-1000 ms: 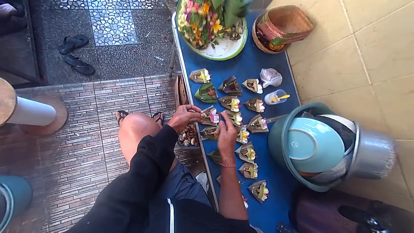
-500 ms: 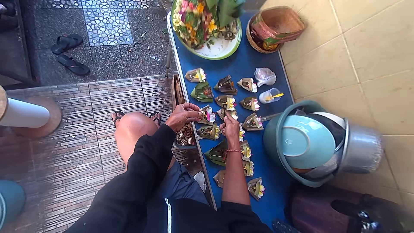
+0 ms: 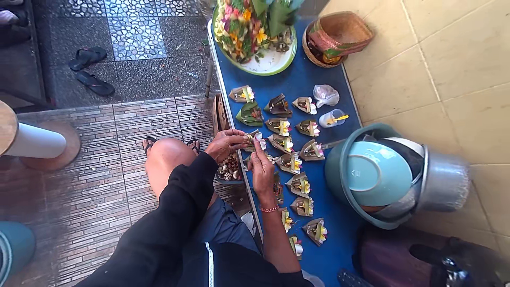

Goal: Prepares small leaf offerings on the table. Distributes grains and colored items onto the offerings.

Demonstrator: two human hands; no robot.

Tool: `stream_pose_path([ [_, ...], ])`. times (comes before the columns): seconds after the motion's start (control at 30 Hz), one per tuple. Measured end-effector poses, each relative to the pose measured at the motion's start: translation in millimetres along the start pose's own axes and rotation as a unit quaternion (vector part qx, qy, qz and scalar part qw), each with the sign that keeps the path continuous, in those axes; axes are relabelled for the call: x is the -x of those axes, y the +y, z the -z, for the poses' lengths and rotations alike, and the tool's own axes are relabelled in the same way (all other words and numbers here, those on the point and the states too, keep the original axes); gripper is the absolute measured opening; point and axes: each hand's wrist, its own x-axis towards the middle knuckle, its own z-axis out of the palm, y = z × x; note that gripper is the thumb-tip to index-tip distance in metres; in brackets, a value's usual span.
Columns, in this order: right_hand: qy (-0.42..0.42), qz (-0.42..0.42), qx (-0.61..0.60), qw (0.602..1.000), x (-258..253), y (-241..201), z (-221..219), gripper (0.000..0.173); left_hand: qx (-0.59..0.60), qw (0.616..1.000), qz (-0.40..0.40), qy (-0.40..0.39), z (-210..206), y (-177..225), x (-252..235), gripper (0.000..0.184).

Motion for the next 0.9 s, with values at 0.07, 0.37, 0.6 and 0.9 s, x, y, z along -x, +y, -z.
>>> stream_pose_path([
  [0.07,-0.001,0.003,-0.008,1.000,0.3,1.3,-1.5,0.045,0.007,1.000,0.001,-0.001,0.6,-0.1,1.6,0.009],
  [0.37,0.040,0.031,0.115,0.992,15.6,-6.4,-7.3,0.042,0.036,0.999,-0.003,0.007,4.3,-5.0,20.1,0.011],
  [0.6,0.067,0.019,0.118,0.991,28.9,-15.9,-10.1,0.038,0.019,1.000,-0.012,0.002,4.7,-16.0,37.6,0.013],
  [0.9,-0.011,-0.133,0.010,0.991,25.2,21.4,27.7,0.037,0.031,0.998,-0.015,0.045,1.2,-42.5,67.1,0.019],
])
